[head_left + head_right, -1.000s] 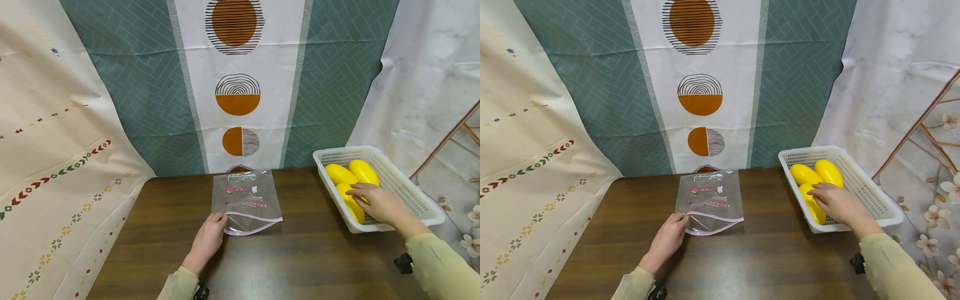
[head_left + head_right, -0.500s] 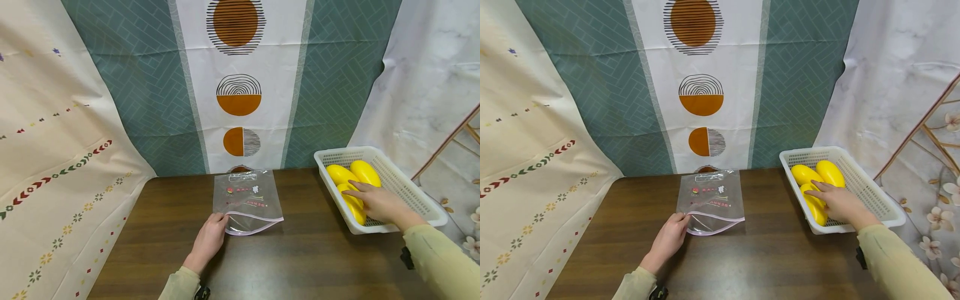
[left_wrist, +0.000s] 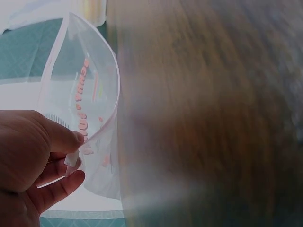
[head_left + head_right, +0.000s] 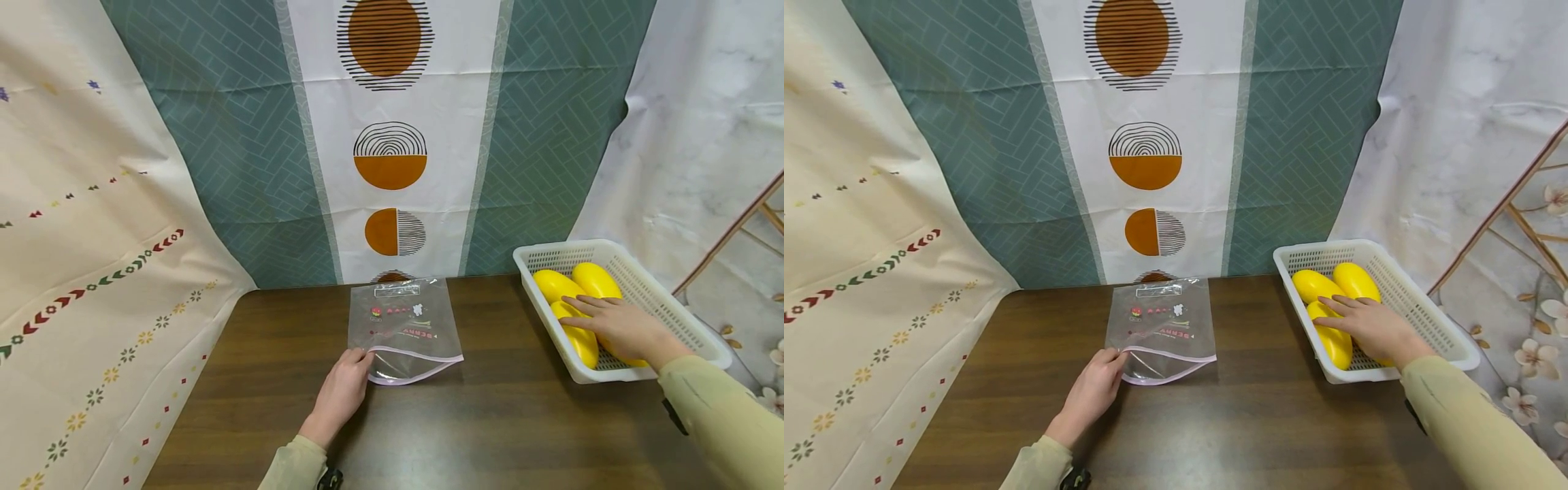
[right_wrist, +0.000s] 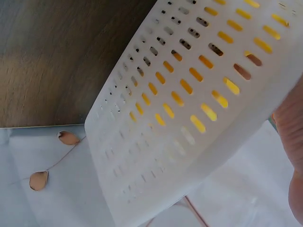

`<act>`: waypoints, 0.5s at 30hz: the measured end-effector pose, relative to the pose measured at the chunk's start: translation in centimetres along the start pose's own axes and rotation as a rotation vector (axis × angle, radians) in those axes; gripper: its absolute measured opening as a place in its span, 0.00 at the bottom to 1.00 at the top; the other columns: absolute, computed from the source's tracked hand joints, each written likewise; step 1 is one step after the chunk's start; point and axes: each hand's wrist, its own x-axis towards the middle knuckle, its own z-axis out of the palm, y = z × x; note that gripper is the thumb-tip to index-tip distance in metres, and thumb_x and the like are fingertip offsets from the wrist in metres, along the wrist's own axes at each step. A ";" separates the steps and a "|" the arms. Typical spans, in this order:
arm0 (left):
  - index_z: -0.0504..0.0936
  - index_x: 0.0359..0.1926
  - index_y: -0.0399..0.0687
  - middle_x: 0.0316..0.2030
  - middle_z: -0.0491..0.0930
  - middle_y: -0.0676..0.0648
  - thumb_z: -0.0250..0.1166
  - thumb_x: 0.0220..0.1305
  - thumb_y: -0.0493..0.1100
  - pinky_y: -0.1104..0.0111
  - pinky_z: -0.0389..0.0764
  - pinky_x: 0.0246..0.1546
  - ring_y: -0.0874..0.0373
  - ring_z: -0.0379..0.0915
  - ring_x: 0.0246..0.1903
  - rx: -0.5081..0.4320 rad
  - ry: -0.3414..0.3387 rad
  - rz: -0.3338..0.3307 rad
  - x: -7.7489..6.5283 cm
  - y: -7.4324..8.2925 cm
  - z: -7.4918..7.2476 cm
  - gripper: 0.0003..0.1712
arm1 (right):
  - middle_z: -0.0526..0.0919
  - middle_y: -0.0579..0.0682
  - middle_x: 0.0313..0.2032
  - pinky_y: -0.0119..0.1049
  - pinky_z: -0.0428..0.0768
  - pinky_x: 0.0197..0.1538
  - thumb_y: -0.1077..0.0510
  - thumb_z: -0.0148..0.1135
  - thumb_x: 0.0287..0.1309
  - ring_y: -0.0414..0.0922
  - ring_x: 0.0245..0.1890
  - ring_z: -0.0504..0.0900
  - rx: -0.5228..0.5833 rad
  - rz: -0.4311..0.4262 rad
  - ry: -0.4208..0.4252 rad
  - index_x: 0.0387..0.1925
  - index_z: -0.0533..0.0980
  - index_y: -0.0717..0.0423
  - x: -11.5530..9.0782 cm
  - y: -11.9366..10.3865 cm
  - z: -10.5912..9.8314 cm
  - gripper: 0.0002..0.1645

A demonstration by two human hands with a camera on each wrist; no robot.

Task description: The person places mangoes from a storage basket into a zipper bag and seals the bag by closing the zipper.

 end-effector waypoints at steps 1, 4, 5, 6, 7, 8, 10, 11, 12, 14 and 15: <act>0.88 0.49 0.35 0.37 0.80 0.44 0.74 0.57 0.23 0.59 0.85 0.38 0.49 0.77 0.36 0.001 0.004 0.003 0.0 0.0 0.0 0.18 | 0.74 0.62 0.72 0.70 0.75 0.63 0.78 0.69 0.52 0.68 0.70 0.73 -0.004 -0.006 -0.001 0.70 0.80 0.46 0.0 0.1 0.1 0.45; 0.88 0.49 0.35 0.38 0.80 0.44 0.74 0.57 0.23 0.58 0.85 0.38 0.49 0.77 0.37 0.003 0.010 0.012 0.0 0.0 0.0 0.18 | 0.75 0.61 0.72 0.69 0.74 0.63 0.80 0.68 0.51 0.67 0.70 0.73 -0.005 -0.019 0.001 0.71 0.79 0.46 0.2 0.3 0.4 0.47; 0.88 0.49 0.35 0.38 0.80 0.44 0.74 0.57 0.23 0.58 0.85 0.38 0.49 0.77 0.37 0.004 0.013 0.016 0.1 0.0 0.1 0.18 | 0.75 0.61 0.72 0.69 0.74 0.63 0.80 0.67 0.51 0.67 0.70 0.73 -0.003 -0.023 0.001 0.71 0.79 0.46 0.2 0.4 0.4 0.47; 0.88 0.49 0.35 0.38 0.80 0.44 0.74 0.57 0.23 0.58 0.85 0.37 0.49 0.77 0.36 0.007 0.014 0.020 0.0 0.0 0.1 0.18 | 0.75 0.61 0.72 0.69 0.74 0.64 0.80 0.67 0.51 0.67 0.70 0.73 0.001 -0.023 -0.005 0.71 0.79 0.46 0.2 0.4 0.4 0.47; 0.88 0.49 0.35 0.37 0.80 0.44 0.74 0.57 0.23 0.58 0.85 0.37 0.48 0.77 0.36 0.008 0.013 0.021 0.0 0.0 0.0 0.18 | 0.74 0.61 0.73 0.68 0.74 0.64 0.80 0.67 0.51 0.67 0.70 0.73 0.002 -0.028 -0.007 0.71 0.79 0.46 0.3 0.4 0.5 0.47; 0.88 0.49 0.35 0.37 0.80 0.44 0.74 0.57 0.22 0.58 0.85 0.37 0.48 0.77 0.36 0.011 0.008 0.020 0.0 0.1 0.0 0.18 | 0.74 0.61 0.73 0.68 0.74 0.64 0.80 0.68 0.51 0.67 0.70 0.73 0.001 -0.032 -0.009 0.71 0.79 0.46 0.3 0.4 0.5 0.47; 0.88 0.49 0.34 0.37 0.80 0.44 0.74 0.56 0.22 0.59 0.85 0.37 0.48 0.77 0.36 0.014 0.000 0.018 0.0 0.1 0.0 0.19 | 0.73 0.61 0.73 0.68 0.74 0.64 0.80 0.68 0.51 0.67 0.70 0.73 0.000 -0.039 -0.012 0.71 0.79 0.46 0.4 0.4 0.5 0.47; 0.88 0.49 0.34 0.37 0.80 0.44 0.74 0.56 0.22 0.59 0.85 0.37 0.48 0.77 0.36 0.017 -0.004 0.016 0.0 0.2 -0.1 0.19 | 0.73 0.61 0.73 0.67 0.75 0.64 0.79 0.68 0.51 0.67 0.70 0.73 -0.003 -0.041 -0.008 0.70 0.79 0.46 0.4 0.4 0.6 0.46; 0.88 0.49 0.34 0.37 0.80 0.44 0.75 0.57 0.23 0.59 0.86 0.37 0.48 0.77 0.36 0.019 -0.010 0.011 0.0 0.3 -0.2 0.19 | 0.74 0.61 0.73 0.67 0.75 0.64 0.79 0.68 0.51 0.67 0.70 0.73 -0.004 -0.043 -0.003 0.70 0.80 0.46 0.4 0.4 0.6 0.45; 0.88 0.50 0.34 0.38 0.81 0.43 0.75 0.57 0.23 0.58 0.86 0.38 0.48 0.77 0.37 0.020 -0.017 0.003 0.0 0.3 -0.3 0.19 | 0.74 0.61 0.73 0.67 0.75 0.64 0.77 0.69 0.54 0.66 0.70 0.74 -0.002 -0.042 0.010 0.69 0.81 0.46 0.5 0.3 0.7 0.43; 0.88 0.49 0.35 0.38 0.81 0.43 0.75 0.57 0.23 0.58 0.86 0.39 0.48 0.78 0.37 0.022 -0.017 0.003 0.0 0.4 -0.3 0.18 | 0.74 0.61 0.73 0.66 0.76 0.64 0.76 0.68 0.56 0.66 0.70 0.74 -0.002 -0.041 0.013 0.69 0.81 0.46 0.5 0.3 0.7 0.41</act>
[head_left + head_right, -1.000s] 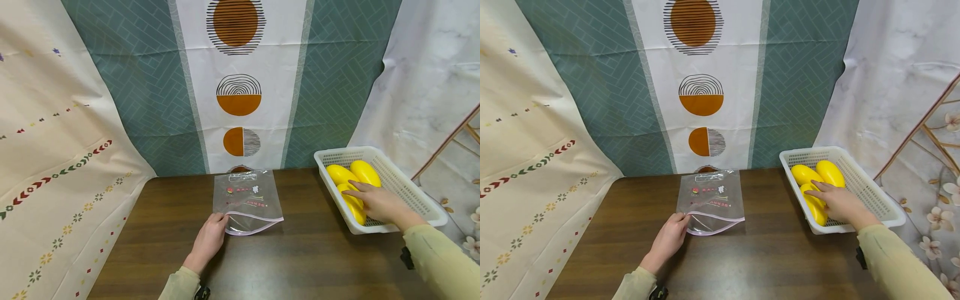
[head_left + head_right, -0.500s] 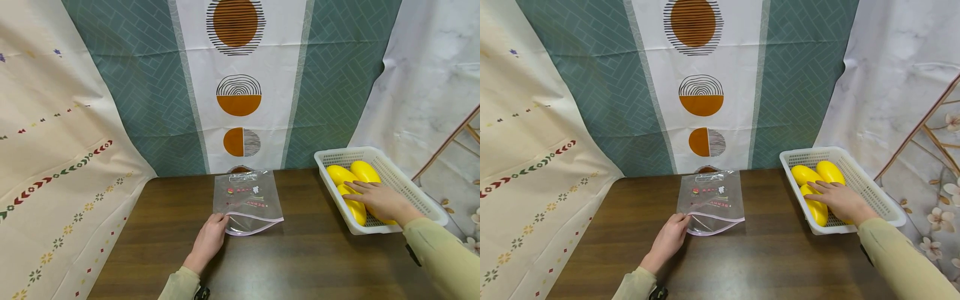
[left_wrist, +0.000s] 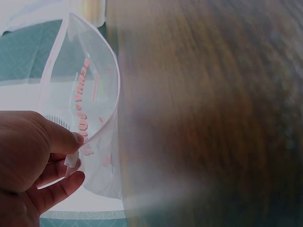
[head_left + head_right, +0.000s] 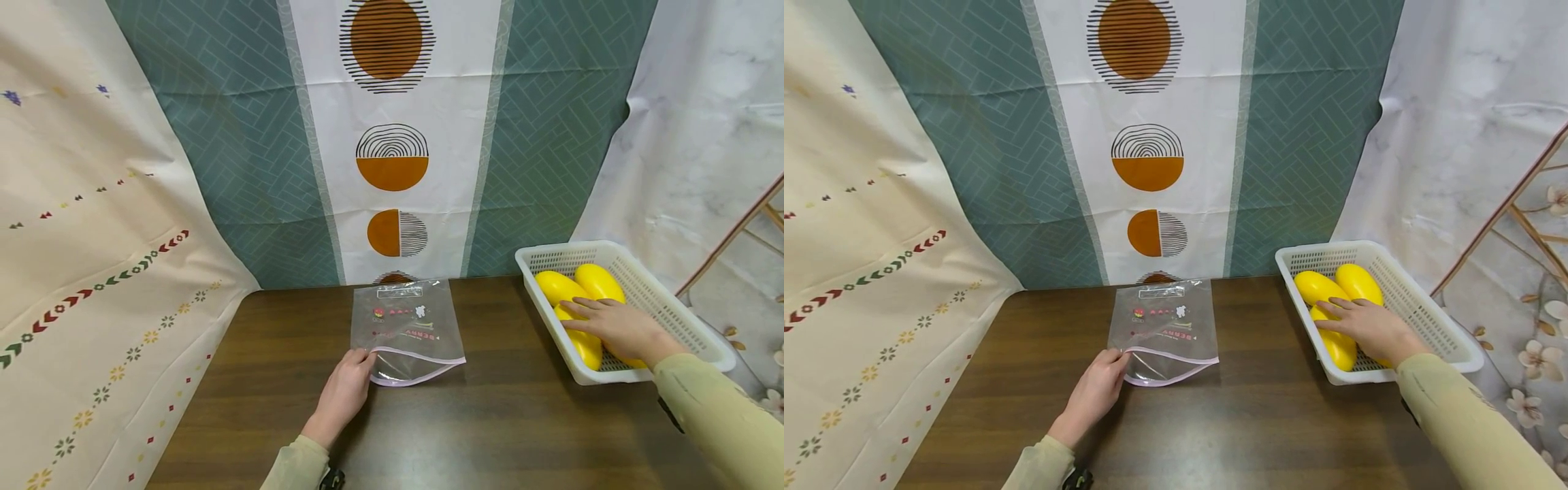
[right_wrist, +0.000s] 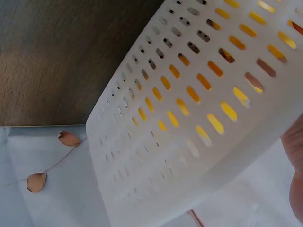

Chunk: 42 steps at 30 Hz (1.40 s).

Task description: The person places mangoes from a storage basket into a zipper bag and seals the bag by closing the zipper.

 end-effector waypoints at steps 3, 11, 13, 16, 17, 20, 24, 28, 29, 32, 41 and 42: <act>0.88 0.49 0.35 0.37 0.80 0.44 0.75 0.57 0.23 0.58 0.86 0.38 0.49 0.78 0.37 0.000 0.001 -0.002 0.0 0.1 0.0 0.18 | 0.75 0.60 0.72 0.66 0.76 0.64 0.72 0.67 0.61 0.65 0.70 0.74 -0.002 0.009 -0.010 0.69 0.81 0.46 0.1 -0.2 0.1 0.36; 0.88 0.49 0.34 0.37 0.80 0.43 0.75 0.57 0.23 0.59 0.85 0.37 0.50 0.77 0.36 0.003 0.002 -0.001 0.0 0.3 0.0 0.18 | 0.75 0.61 0.72 0.66 0.75 0.64 0.72 0.68 0.61 0.66 0.70 0.73 -0.011 -0.006 -0.020 0.68 0.81 0.48 0.2 -0.2 0.6 0.35; 0.88 0.49 0.34 0.37 0.80 0.44 0.75 0.57 0.23 0.60 0.86 0.37 0.50 0.77 0.36 0.006 0.001 0.000 0.0 0.3 0.0 0.18 | 0.75 0.62 0.72 0.67 0.75 0.63 0.73 0.68 0.61 0.67 0.69 0.73 -0.013 -0.021 -0.012 0.68 0.81 0.49 0.2 -0.1 0.8 0.35; 0.88 0.49 0.35 0.36 0.80 0.44 0.75 0.57 0.23 0.60 0.85 0.37 0.50 0.77 0.35 0.007 0.004 0.004 0.0 0.3 0.1 0.18 | 0.76 0.63 0.71 0.67 0.76 0.62 0.75 0.69 0.57 0.67 0.69 0.74 -0.043 -0.049 0.003 0.67 0.81 0.50 0.4 0.1 1.1 0.37; 0.88 0.49 0.35 0.36 0.80 0.44 0.75 0.57 0.23 0.60 0.85 0.37 0.50 0.76 0.35 0.007 0.007 0.006 -0.1 0.3 0.2 0.18 | 0.76 0.63 0.70 0.67 0.76 0.62 0.75 0.70 0.56 0.67 0.68 0.74 -0.054 -0.059 0.009 0.66 0.82 0.50 0.5 0.2 1.1 0.37; 0.88 0.48 0.35 0.35 0.79 0.44 0.74 0.56 0.22 0.59 0.85 0.36 0.49 0.76 0.35 0.006 0.016 0.016 0.0 0.2 0.2 0.18 | 0.78 0.63 0.69 0.67 0.77 0.61 0.76 0.71 0.53 0.67 0.67 0.75 -0.075 -0.081 0.024 0.65 0.82 0.50 0.6 0.4 1.2 0.38; 0.88 0.48 0.34 0.36 0.80 0.44 0.74 0.56 0.22 0.59 0.85 0.37 0.49 0.77 0.35 0.003 0.019 0.024 0.0 0.2 0.3 0.18 | 0.78 0.63 0.69 0.67 0.78 0.60 0.74 0.70 0.55 0.67 0.67 0.75 -0.091 -0.081 0.018 0.66 0.81 0.51 0.9 0.3 1.1 0.36; 0.88 0.49 0.34 0.36 0.80 0.43 0.72 0.56 0.22 0.59 0.85 0.37 0.48 0.77 0.36 -0.005 0.018 0.029 0.1 0.3 0.3 0.18 | 0.76 0.62 0.71 0.65 0.77 0.62 0.69 0.69 0.60 0.66 0.68 0.75 -0.117 -0.043 -0.029 0.68 0.79 0.50 1.2 0.1 0.8 0.34; 0.88 0.49 0.34 0.37 0.81 0.43 0.72 0.57 0.22 0.58 0.85 0.38 0.48 0.77 0.36 -0.008 0.018 0.030 0.1 0.3 0.3 0.18 | 0.76 0.62 0.71 0.65 0.77 0.63 0.68 0.70 0.60 0.65 0.69 0.75 -0.130 -0.039 -0.041 0.68 0.78 0.51 1.3 0.0 0.7 0.34; 0.88 0.50 0.34 0.38 0.81 0.42 0.70 0.59 0.23 0.58 0.85 0.39 0.47 0.77 0.36 -0.016 0.015 0.032 0.2 0.3 0.2 0.17 | 0.76 0.61 0.71 0.64 0.77 0.63 0.68 0.73 0.58 0.64 0.68 0.75 -0.166 -0.034 -0.060 0.68 0.78 0.51 1.6 -0.1 0.6 0.36; 0.88 0.48 0.35 0.37 0.80 0.44 0.73 0.57 0.24 0.59 0.84 0.36 0.48 0.76 0.35 0.001 0.027 0.034 0.1 0.3 0.4 0.17 | 0.77 0.63 0.69 0.65 0.80 0.59 0.69 0.77 0.54 0.65 0.66 0.78 -0.205 -0.045 -0.042 0.64 0.80 0.51 2.1 0.1 1.5 0.35; 0.88 0.48 0.35 0.37 0.80 0.44 0.74 0.57 0.24 0.59 0.85 0.37 0.48 0.77 0.35 -0.001 0.031 0.035 0.1 0.3 0.5 0.17 | 0.77 0.63 0.69 0.64 0.81 0.59 0.68 0.77 0.54 0.65 0.65 0.78 -0.206 -0.046 -0.037 0.64 0.80 0.51 2.2 0.0 1.5 0.35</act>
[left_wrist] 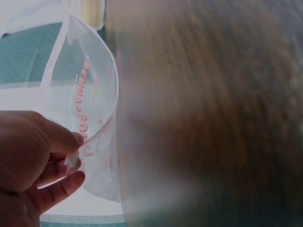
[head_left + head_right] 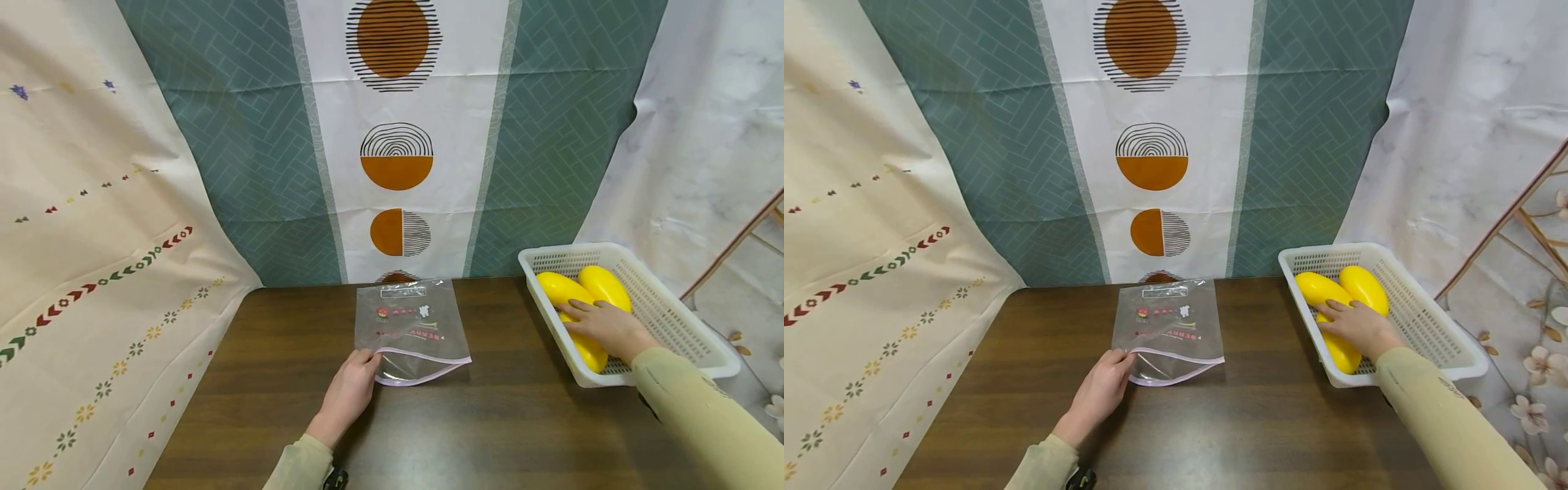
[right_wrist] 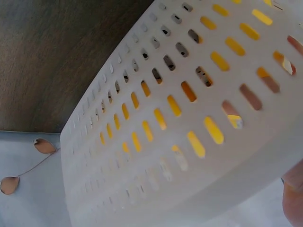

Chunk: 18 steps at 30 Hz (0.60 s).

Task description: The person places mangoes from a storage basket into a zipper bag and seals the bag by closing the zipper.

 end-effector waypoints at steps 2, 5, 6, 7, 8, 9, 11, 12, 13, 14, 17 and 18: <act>0.88 0.48 0.36 0.37 0.81 0.44 0.73 0.56 0.23 0.59 0.85 0.38 0.48 0.77 0.36 0.000 0.008 0.008 0.0 -0.1 0.1 0.17 | 0.78 0.62 0.69 0.63 0.82 0.58 0.68 0.77 0.54 0.65 0.65 0.78 -0.009 -0.004 0.009 0.63 0.80 0.51 0.0 -0.1 0.0 0.34; 0.87 0.46 0.36 0.37 0.81 0.45 0.72 0.56 0.23 0.59 0.85 0.39 0.48 0.78 0.37 0.000 0.021 0.020 -0.1 -0.1 0.2 0.17 | 0.77 0.62 0.69 0.63 0.83 0.56 0.70 0.77 0.53 0.65 0.65 0.79 -0.018 -0.005 0.003 0.63 0.80 0.50 0.1 -0.2 -0.1 0.35; 0.86 0.46 0.37 0.37 0.81 0.45 0.72 0.56 0.23 0.59 0.85 0.39 0.48 0.78 0.37 0.003 0.022 0.025 -0.1 -0.1 0.2 0.16 | 0.77 0.62 0.69 0.63 0.83 0.56 0.70 0.77 0.53 0.65 0.65 0.79 -0.020 -0.004 -0.003 0.64 0.80 0.50 0.1 -0.2 -0.2 0.36; 0.86 0.46 0.37 0.37 0.81 0.45 0.72 0.56 0.23 0.59 0.85 0.39 0.48 0.78 0.37 0.006 0.024 0.028 -0.2 -0.2 0.2 0.16 | 0.77 0.62 0.69 0.62 0.83 0.56 0.70 0.77 0.53 0.65 0.65 0.79 -0.025 -0.003 -0.008 0.64 0.80 0.50 0.1 -0.3 -0.2 0.36; 0.86 0.45 0.37 0.37 0.81 0.45 0.72 0.56 0.23 0.59 0.85 0.39 0.48 0.78 0.37 0.006 0.026 0.029 -0.2 -0.2 0.2 0.16 | 0.77 0.62 0.69 0.62 0.83 0.56 0.70 0.77 0.53 0.65 0.65 0.79 -0.025 0.000 -0.013 0.64 0.80 0.50 0.1 -0.3 -0.2 0.37; 0.86 0.45 0.37 0.37 0.81 0.45 0.72 0.56 0.23 0.59 0.85 0.39 0.48 0.78 0.37 0.006 0.025 0.028 -0.2 -0.2 0.3 0.16 | 0.77 0.62 0.69 0.62 0.83 0.56 0.70 0.78 0.52 0.65 0.65 0.79 -0.028 0.002 -0.019 0.64 0.80 0.49 0.2 -0.3 -0.2 0.37; 0.86 0.46 0.37 0.38 0.81 0.45 0.72 0.57 0.23 0.59 0.85 0.39 0.48 0.78 0.37 0.005 0.019 0.023 -0.1 -0.2 0.2 0.16 | 0.77 0.62 0.70 0.62 0.83 0.57 0.70 0.78 0.52 0.64 0.65 0.78 -0.036 0.004 -0.023 0.64 0.80 0.49 0.1 -0.2 -0.1 0.37; 0.86 0.46 0.37 0.38 0.81 0.45 0.72 0.56 0.23 0.59 0.85 0.39 0.48 0.78 0.37 0.003 0.014 0.018 -0.1 -0.2 0.2 0.16 | 0.76 0.62 0.70 0.62 0.83 0.57 0.70 0.78 0.52 0.64 0.65 0.78 -0.040 0.005 -0.024 0.64 0.80 0.49 0.1 -0.2 0.0 0.37; 0.86 0.46 0.37 0.38 0.81 0.45 0.72 0.56 0.23 0.59 0.85 0.39 0.48 0.78 0.37 0.003 0.012 0.013 -0.1 -0.2 0.2 0.16 | 0.76 0.62 0.70 0.62 0.82 0.57 0.70 0.78 0.52 0.64 0.66 0.78 -0.040 0.005 -0.025 0.64 0.80 0.50 0.2 -0.1 0.1 0.37; 0.86 0.46 0.37 0.38 0.81 0.44 0.72 0.56 0.23 0.58 0.85 0.40 0.48 0.78 0.37 -0.001 0.006 0.008 -0.1 -0.2 0.2 0.17 | 0.76 0.62 0.70 0.62 0.82 0.57 0.71 0.78 0.52 0.65 0.66 0.78 -0.041 0.006 -0.022 0.65 0.80 0.50 0.2 -0.1 0.3 0.38; 0.87 0.47 0.36 0.38 0.81 0.43 0.70 0.57 0.22 0.57 0.85 0.40 0.47 0.78 0.37 -0.015 -0.006 -0.003 0.0 -0.1 0.1 0.17 | 0.75 0.62 0.71 0.63 0.82 0.57 0.72 0.77 0.51 0.65 0.67 0.77 -0.037 0.009 -0.025 0.66 0.80 0.50 0.1 0.0 0.7 0.39; 0.87 0.47 0.36 0.38 0.81 0.43 0.69 0.57 0.22 0.57 0.85 0.40 0.47 0.78 0.37 -0.016 -0.006 -0.001 0.0 -0.1 0.1 0.16 | 0.74 0.63 0.71 0.63 0.82 0.57 0.72 0.77 0.51 0.65 0.67 0.77 -0.034 0.010 -0.022 0.66 0.80 0.50 0.1 0.0 0.8 0.39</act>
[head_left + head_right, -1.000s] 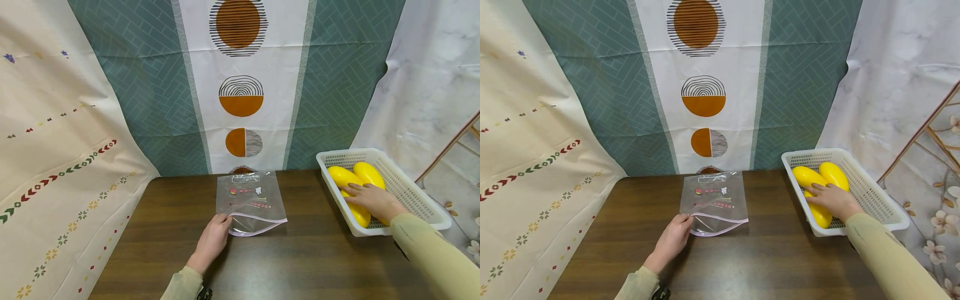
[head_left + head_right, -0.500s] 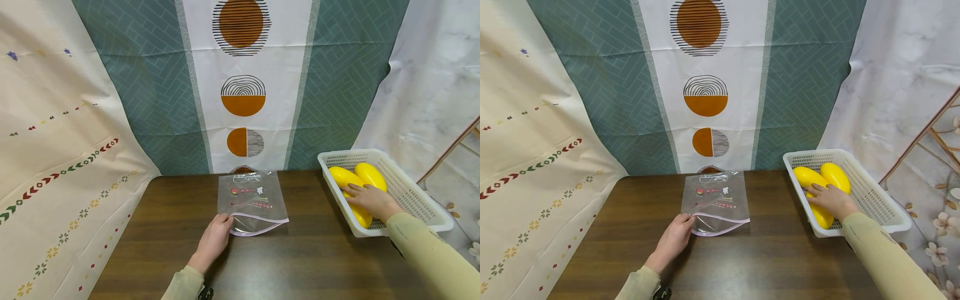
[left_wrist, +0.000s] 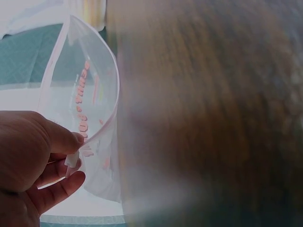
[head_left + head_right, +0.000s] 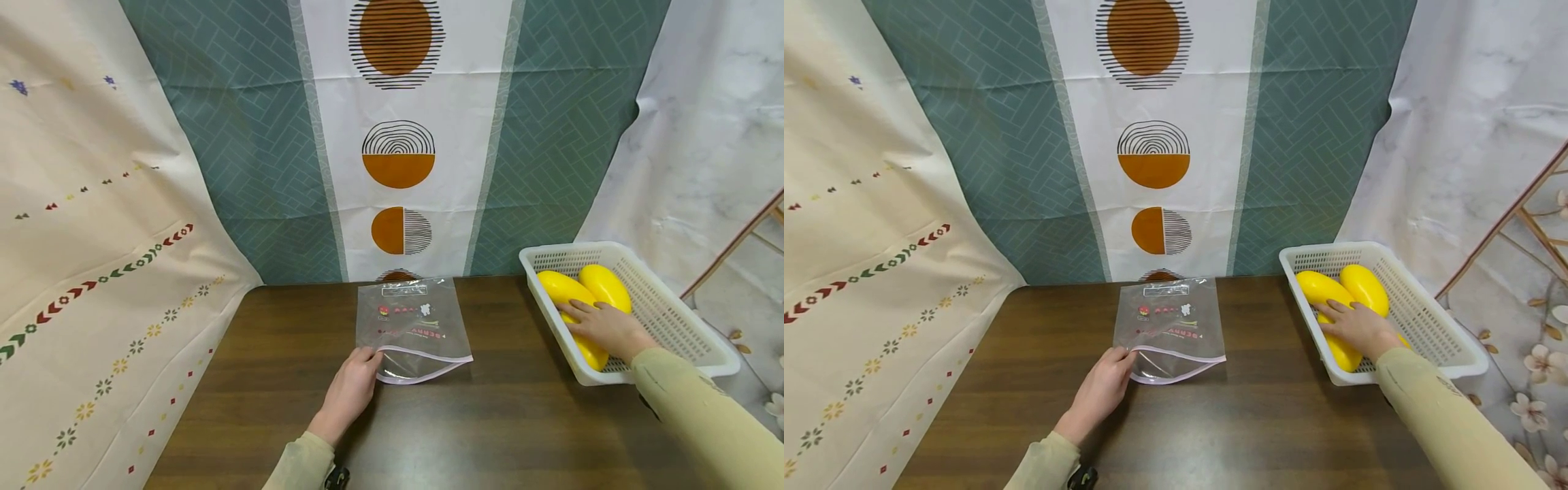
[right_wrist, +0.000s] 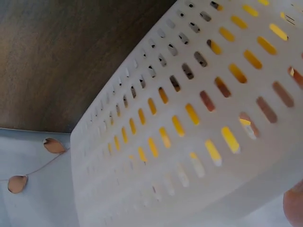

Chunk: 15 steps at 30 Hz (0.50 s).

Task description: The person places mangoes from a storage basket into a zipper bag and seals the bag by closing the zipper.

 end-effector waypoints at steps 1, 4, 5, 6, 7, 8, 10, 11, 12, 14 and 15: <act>0.87 0.47 0.36 0.38 0.81 0.43 0.69 0.58 0.23 0.57 0.85 0.39 0.47 0.78 0.37 -0.001 0.002 0.003 0.0 0.0 0.0 0.16 | 0.74 0.63 0.72 0.63 0.82 0.58 0.71 0.77 0.52 0.66 0.67 0.77 -0.001 0.000 0.006 0.66 0.80 0.49 0.0 0.0 0.2 0.39; 0.87 0.46 0.35 0.37 0.81 0.44 0.69 0.58 0.23 0.57 0.85 0.39 0.47 0.78 0.36 0.006 0.011 0.015 0.1 -0.1 -0.1 0.15 | 0.75 0.63 0.71 0.63 0.82 0.57 0.70 0.79 0.49 0.66 0.66 0.77 -0.017 -0.017 0.037 0.64 0.81 0.49 -0.2 0.3 0.6 0.38; 0.87 0.46 0.36 0.37 0.81 0.44 0.70 0.58 0.23 0.58 0.85 0.38 0.47 0.77 0.36 0.012 0.016 0.019 0.1 -0.1 -0.1 0.15 | 0.76 0.63 0.70 0.63 0.82 0.57 0.70 0.80 0.48 0.66 0.65 0.78 -0.022 -0.024 0.053 0.63 0.81 0.49 -0.2 0.3 0.7 0.38; 0.87 0.46 0.36 0.37 0.80 0.44 0.70 0.58 0.23 0.58 0.85 0.38 0.47 0.77 0.35 0.019 0.020 0.021 0.1 -0.1 -0.1 0.15 | 0.76 0.63 0.69 0.63 0.82 0.57 0.70 0.80 0.48 0.66 0.65 0.78 -0.028 -0.034 0.072 0.62 0.81 0.49 -0.2 0.4 0.9 0.38; 0.87 0.46 0.36 0.37 0.80 0.44 0.71 0.57 0.23 0.58 0.84 0.38 0.47 0.77 0.35 0.019 0.020 0.021 0.2 -0.1 -0.1 0.15 | 0.77 0.63 0.69 0.63 0.82 0.56 0.70 0.81 0.47 0.66 0.65 0.78 -0.035 -0.045 0.087 0.61 0.82 0.49 -0.3 0.5 1.0 0.38; 0.87 0.46 0.36 0.37 0.80 0.44 0.71 0.57 0.23 0.59 0.84 0.38 0.47 0.77 0.35 0.021 0.018 0.020 0.2 -0.1 -0.1 0.16 | 0.78 0.63 0.68 0.63 0.83 0.56 0.70 0.82 0.46 0.66 0.64 0.79 -0.040 -0.056 0.104 0.61 0.82 0.49 -0.3 0.5 1.1 0.38; 0.87 0.46 0.36 0.37 0.80 0.44 0.71 0.57 0.23 0.58 0.84 0.38 0.48 0.77 0.35 0.019 0.014 0.014 0.2 0.0 -0.1 0.16 | 0.79 0.62 0.67 0.62 0.83 0.55 0.69 0.82 0.44 0.66 0.64 0.79 -0.052 -0.075 0.125 0.61 0.81 0.50 -0.3 0.6 1.2 0.39; 0.87 0.47 0.36 0.37 0.81 0.44 0.72 0.57 0.23 0.58 0.85 0.38 0.48 0.77 0.36 0.017 0.010 0.009 0.2 0.0 -0.1 0.16 | 0.79 0.61 0.67 0.62 0.83 0.55 0.69 0.82 0.45 0.65 0.64 0.79 -0.055 -0.083 0.132 0.61 0.81 0.51 -0.3 0.6 1.2 0.39; 0.87 0.47 0.36 0.37 0.81 0.43 0.72 0.57 0.23 0.59 0.85 0.38 0.48 0.77 0.36 0.017 0.007 0.006 0.1 0.0 -0.1 0.16 | 0.80 0.61 0.67 0.62 0.83 0.55 0.69 0.82 0.45 0.65 0.64 0.79 -0.061 -0.089 0.135 0.62 0.81 0.51 -0.3 0.6 1.2 0.39; 0.88 0.47 0.35 0.38 0.81 0.43 0.72 0.57 0.23 0.59 0.85 0.38 0.48 0.77 0.36 0.016 0.003 0.001 0.1 0.0 -0.1 0.17 | 0.80 0.60 0.66 0.61 0.83 0.55 0.69 0.82 0.46 0.64 0.64 0.79 -0.072 -0.100 0.131 0.63 0.80 0.51 -0.4 0.5 1.0 0.40; 0.88 0.47 0.35 0.38 0.81 0.43 0.72 0.57 0.23 0.59 0.85 0.38 0.48 0.77 0.36 0.017 0.003 0.000 0.0 0.0 -0.1 0.17 | 0.80 0.59 0.67 0.61 0.83 0.56 0.69 0.82 0.47 0.64 0.65 0.79 -0.074 -0.103 0.124 0.63 0.80 0.50 -0.4 0.5 1.0 0.40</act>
